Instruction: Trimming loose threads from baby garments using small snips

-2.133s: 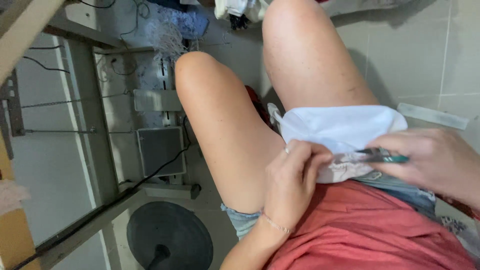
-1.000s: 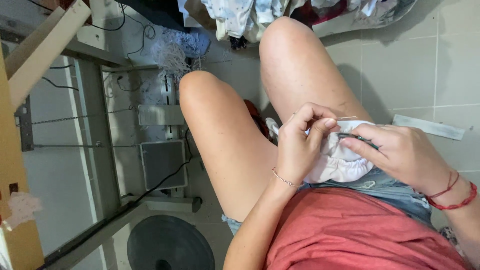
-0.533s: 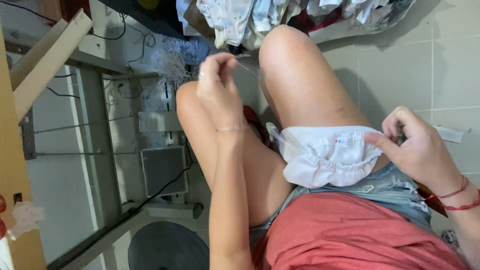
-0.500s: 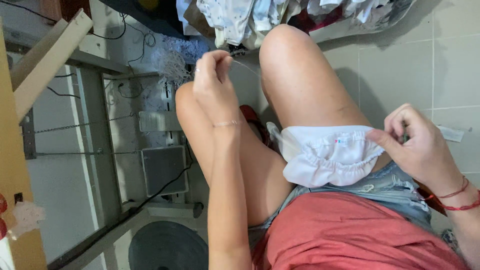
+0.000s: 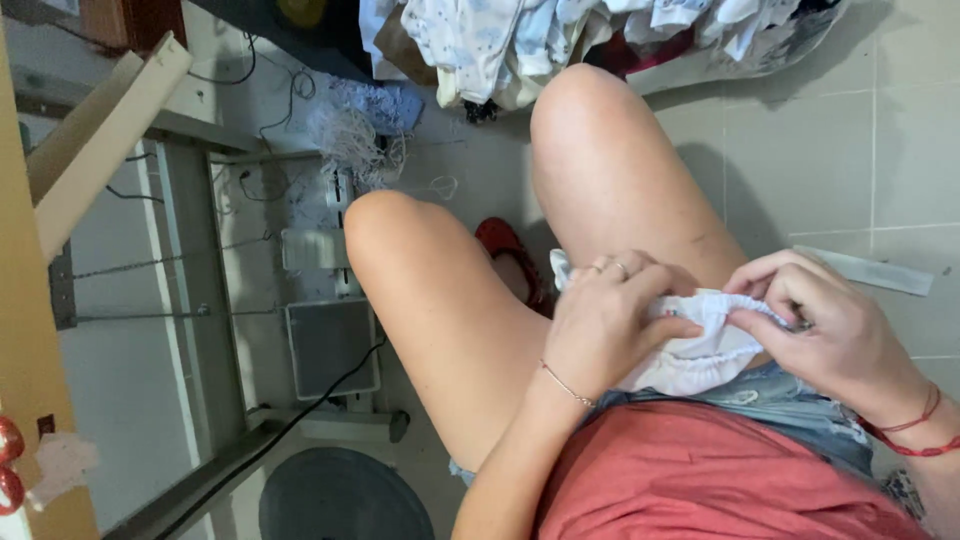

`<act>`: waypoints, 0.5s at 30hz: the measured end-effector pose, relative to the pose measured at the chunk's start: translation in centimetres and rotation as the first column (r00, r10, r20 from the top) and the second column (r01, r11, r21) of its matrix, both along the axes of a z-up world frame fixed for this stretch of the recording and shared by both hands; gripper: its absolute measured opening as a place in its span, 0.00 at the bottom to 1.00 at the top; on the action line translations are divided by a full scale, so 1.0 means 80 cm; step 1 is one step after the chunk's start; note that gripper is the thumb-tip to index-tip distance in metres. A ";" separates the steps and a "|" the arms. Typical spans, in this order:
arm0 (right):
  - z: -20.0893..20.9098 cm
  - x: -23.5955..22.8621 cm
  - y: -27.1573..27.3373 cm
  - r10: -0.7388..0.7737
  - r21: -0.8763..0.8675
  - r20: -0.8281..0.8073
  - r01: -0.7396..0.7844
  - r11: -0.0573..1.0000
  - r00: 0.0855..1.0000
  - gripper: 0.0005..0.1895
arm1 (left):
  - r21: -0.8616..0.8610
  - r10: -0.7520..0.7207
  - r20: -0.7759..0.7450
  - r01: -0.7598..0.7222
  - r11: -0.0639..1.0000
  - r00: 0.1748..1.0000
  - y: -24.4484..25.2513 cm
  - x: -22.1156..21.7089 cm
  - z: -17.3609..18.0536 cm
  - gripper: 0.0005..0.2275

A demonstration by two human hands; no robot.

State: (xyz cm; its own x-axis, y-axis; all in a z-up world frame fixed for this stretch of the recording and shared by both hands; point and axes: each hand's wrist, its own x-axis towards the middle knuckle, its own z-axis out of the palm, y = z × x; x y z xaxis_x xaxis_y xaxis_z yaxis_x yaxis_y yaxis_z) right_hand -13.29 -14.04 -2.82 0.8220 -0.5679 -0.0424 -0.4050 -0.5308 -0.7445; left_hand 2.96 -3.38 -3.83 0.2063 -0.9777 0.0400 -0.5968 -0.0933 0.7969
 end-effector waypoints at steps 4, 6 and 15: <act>0.014 0.004 0.004 0.031 -0.077 0.098 -0.024 0.997 0.995 0.20 | -0.039 0.094 -0.040 -0.096 0.995 0.995 0.007 -0.014 -0.008 0.10; 0.021 0.002 0.008 0.101 -0.251 0.235 -0.040 0.967 0.967 0.22 | -0.391 0.201 0.077 -0.156 0.907 0.977 0.013 -0.019 -0.010 0.10; 0.026 -0.002 0.010 0.074 -0.110 0.202 -0.052 0.993 0.977 0.23 | -0.708 0.320 0.202 -0.087 0.701 0.926 0.015 -0.029 -0.011 0.09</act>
State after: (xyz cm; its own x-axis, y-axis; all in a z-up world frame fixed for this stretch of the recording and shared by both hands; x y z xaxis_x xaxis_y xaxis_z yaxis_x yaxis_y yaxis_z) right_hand -13.42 -13.25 -0.77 0.8412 -0.5072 0.1874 -0.2127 -0.6291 -0.7476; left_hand 0.65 -2.19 -4.70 0.2616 -0.5938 0.7609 -0.8377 0.2519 0.4845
